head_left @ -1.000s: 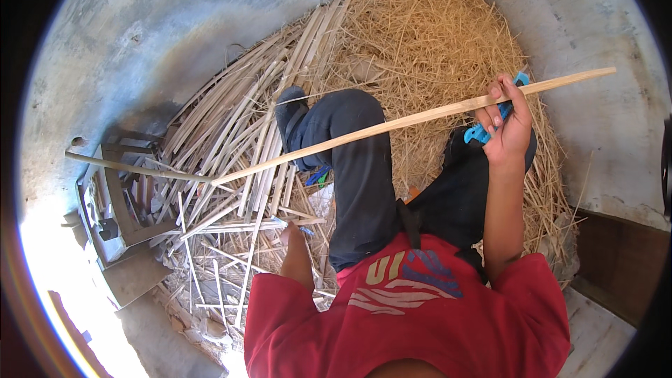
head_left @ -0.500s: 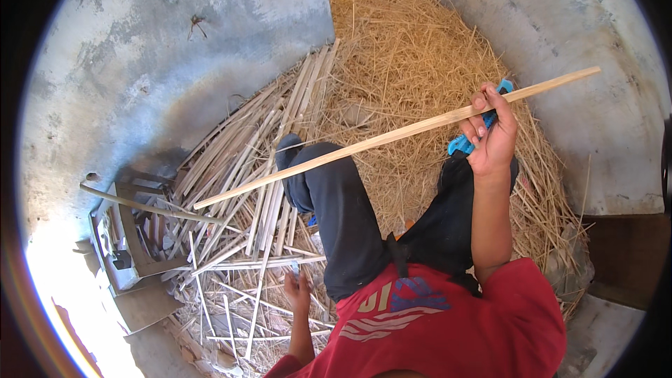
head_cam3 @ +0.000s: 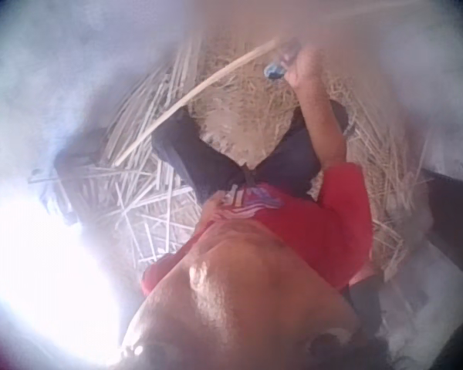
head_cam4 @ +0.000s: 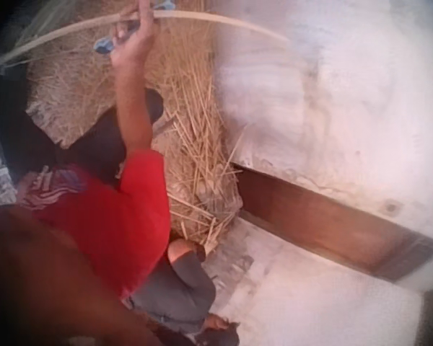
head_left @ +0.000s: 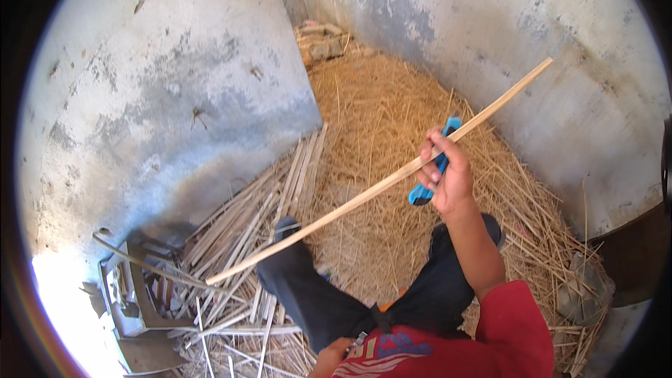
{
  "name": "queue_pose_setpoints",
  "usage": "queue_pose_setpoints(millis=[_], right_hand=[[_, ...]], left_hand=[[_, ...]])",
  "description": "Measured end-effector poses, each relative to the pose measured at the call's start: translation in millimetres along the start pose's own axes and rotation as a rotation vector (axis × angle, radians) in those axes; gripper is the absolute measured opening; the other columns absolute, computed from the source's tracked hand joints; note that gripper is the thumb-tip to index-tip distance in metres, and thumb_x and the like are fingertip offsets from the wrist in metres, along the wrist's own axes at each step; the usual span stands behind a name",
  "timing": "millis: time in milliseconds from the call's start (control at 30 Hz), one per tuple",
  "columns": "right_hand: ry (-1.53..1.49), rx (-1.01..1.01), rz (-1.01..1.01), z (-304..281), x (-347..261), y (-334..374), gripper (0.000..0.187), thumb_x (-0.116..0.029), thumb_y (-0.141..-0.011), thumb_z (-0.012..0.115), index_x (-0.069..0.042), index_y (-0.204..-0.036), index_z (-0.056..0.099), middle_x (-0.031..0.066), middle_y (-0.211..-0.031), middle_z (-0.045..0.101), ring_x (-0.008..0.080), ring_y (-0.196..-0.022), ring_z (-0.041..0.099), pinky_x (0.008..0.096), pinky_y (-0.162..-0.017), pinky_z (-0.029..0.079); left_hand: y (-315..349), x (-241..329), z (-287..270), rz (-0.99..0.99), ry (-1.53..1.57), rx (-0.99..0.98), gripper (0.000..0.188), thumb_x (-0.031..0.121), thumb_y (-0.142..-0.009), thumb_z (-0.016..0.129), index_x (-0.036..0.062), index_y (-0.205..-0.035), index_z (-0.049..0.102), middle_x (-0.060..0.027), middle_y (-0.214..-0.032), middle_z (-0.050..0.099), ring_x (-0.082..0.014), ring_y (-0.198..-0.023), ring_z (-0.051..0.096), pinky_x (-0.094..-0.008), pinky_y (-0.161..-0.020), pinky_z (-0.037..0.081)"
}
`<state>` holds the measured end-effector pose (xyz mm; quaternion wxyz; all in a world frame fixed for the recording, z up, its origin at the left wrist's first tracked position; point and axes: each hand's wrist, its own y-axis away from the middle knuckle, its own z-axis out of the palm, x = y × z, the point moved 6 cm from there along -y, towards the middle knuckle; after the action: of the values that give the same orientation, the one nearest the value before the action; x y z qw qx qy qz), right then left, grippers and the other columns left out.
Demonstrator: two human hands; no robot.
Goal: The person sits on a straw-covered floor and uses a knife to scrape and sharpen a long wooden stick. They rotate the stick and scrape along its length to smooth the surface.
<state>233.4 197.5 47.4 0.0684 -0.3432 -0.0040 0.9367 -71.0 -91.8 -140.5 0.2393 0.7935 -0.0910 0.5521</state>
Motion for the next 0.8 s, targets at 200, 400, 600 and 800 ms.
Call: queue_pose_setpoints(millis=[200, 400, 600, 800], right_hand=[[0.019, -0.039, 0.038, 5, -1, -20, 0.007, -0.015, -0.091, 0.057, -0.010, -0.091, 0.052, 0.0068, -0.069, 0.059, 0.0063, -0.042, 0.039, 0.0221, -0.035, 0.031], [-0.012, 0.007, 0.072, -27, 7, -23, 0.006, -0.016, -0.091, 0.056, -0.011, -0.089, 0.053, 0.0055, -0.069, 0.059, 0.0057, -0.042, 0.040, 0.0217, -0.035, 0.031], [-0.009, 0.082, 0.064, -53, 4, -25, 0.009, -0.017, -0.092, 0.055, -0.011, -0.086, 0.052, 0.0043, -0.070, 0.058, 0.0054, -0.043, 0.039, 0.0215, -0.037, 0.031], [0.000, 0.102, 0.057, -67, 3, -27, 0.011, -0.018, -0.092, 0.054, -0.011, -0.085, 0.051, 0.0037, -0.070, 0.058, 0.0053, -0.043, 0.038, 0.0215, -0.037, 0.031]], left_hand=[[-10, -2, 7, -0.271, 0.126, -0.048, 0.022, 0.025, -0.087, 0.067, 0.0054, -0.095, 0.061, -0.0088, -0.074, 0.059, -0.0241, -0.070, 0.059, -0.0318, -0.062, 0.047], [-11, -3, 4, -0.438, 0.192, -0.066, 0.020, 0.025, -0.089, 0.064, 0.0066, -0.094, 0.058, -0.0058, -0.074, 0.055, -0.0201, -0.071, 0.056, -0.0299, -0.062, 0.045], [-12, 3, -5, -0.558, 0.201, -0.063, 0.018, 0.024, -0.091, 0.062, 0.0079, -0.093, 0.055, -0.0027, -0.074, 0.052, -0.0162, -0.072, 0.052, -0.0281, -0.062, 0.043], [-14, 42, -15, -0.638, 0.242, 0.005, 0.014, 0.018, -0.090, 0.062, 0.0078, -0.094, 0.053, -0.0025, -0.077, 0.054, -0.0145, -0.076, 0.053, -0.0270, -0.065, 0.044]])
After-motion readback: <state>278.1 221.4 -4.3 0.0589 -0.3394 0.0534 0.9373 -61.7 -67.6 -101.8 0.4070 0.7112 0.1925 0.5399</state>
